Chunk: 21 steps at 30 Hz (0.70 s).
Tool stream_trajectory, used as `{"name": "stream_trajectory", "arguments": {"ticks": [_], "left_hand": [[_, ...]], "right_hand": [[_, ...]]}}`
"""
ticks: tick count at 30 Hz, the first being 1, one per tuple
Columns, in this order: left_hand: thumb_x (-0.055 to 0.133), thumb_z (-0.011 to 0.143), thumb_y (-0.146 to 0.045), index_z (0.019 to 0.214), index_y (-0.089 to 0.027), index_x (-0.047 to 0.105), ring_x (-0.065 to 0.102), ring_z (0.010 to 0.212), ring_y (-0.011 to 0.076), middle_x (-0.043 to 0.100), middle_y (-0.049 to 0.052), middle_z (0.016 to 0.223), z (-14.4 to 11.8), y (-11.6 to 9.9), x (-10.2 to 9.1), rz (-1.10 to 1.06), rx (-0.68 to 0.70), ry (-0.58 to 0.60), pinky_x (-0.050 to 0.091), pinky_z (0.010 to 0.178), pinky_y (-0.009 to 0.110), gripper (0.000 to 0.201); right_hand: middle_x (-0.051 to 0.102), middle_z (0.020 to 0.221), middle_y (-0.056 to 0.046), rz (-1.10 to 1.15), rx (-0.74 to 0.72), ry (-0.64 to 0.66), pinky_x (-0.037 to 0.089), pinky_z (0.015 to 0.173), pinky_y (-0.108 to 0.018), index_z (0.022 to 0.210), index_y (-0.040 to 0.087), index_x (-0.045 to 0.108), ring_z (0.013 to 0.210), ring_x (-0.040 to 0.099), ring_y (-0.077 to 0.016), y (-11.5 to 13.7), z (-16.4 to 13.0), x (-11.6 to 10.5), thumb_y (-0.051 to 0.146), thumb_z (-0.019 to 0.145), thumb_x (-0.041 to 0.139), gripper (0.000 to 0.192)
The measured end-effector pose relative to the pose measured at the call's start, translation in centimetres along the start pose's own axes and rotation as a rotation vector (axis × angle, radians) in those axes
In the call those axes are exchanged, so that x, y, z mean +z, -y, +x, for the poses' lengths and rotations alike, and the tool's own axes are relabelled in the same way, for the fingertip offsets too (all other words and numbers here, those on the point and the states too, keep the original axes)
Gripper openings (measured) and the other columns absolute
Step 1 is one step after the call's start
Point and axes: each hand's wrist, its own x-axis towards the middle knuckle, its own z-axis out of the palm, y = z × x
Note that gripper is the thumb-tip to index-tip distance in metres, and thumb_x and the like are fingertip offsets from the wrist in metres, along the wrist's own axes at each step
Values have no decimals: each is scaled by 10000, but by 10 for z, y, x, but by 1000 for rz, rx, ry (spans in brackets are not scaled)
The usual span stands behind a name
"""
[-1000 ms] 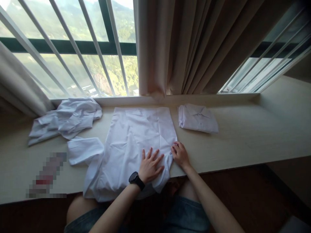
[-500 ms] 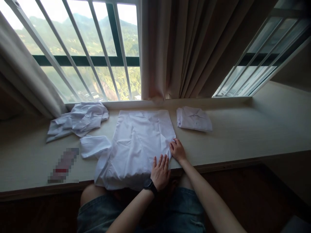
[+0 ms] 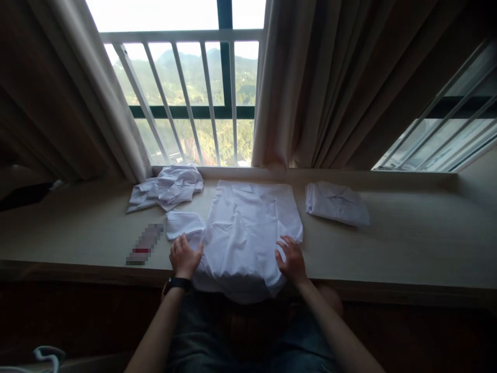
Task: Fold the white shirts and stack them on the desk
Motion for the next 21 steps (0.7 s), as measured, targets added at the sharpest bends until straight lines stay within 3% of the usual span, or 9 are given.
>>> {"name": "stream_trajectory", "arguments": {"ticks": [2,4,6,8,11,14,21], "left_hand": [[633,785,-568,1410,-69,413,466,1333,394,501,280,1390,17,24,-6,-30,-246,94,398,1078,486,830],[656,738,-634,1381,-83,440,529,1267,374,551,259,1323,21,38,-6,-59,-343,195,449,1018,443,874],[666,709,-670,1348,-125,482,548,1235,362,556,232,1311,12,43,-3,-23,-265,255,454,1002,431,859],[674,704,-669,1292,-172,540,541,1224,367,542,209,1324,-3,39,1,73,-100,248,441,1005,448,782],[626,790,-572,1137,-217,620,549,1179,354,565,165,1295,-23,28,6,185,114,174,441,977,446,497],[475,904,-402,934,-212,617,608,1051,312,640,143,1103,-27,23,6,162,163,197,457,917,411,240],[574,797,-333,729,-215,531,660,824,297,622,52,686,-24,37,-8,-373,-322,247,495,753,376,142]], "right_hand": [[494,1456,-102,-17,-61,115,339,1150,-515,1291,237,602,1405,380,-302,30,-13,6,320,926,520,383],[453,1507,-95,-61,-83,207,304,1156,-559,1366,268,565,1425,355,-331,49,-26,13,357,924,536,451],[460,1510,-93,-92,-84,263,294,1151,-576,1399,293,546,1418,369,-340,55,-34,20,389,929,540,480],[478,1502,-86,-99,-87,300,297,1151,-561,1403,309,550,1417,378,-332,53,-37,22,417,943,527,474],[465,1517,-70,-80,-119,355,294,1161,-540,1412,326,550,1429,369,-317,43,-33,18,449,963,497,469],[459,1523,-60,-60,-151,406,291,1165,-539,1428,337,534,1435,365,-308,34,-27,11,460,969,489,477],[501,1487,-66,-31,-213,436,305,1162,-549,1386,330,583,1419,392,-316,10,-18,-3,462,913,589,490]]}}
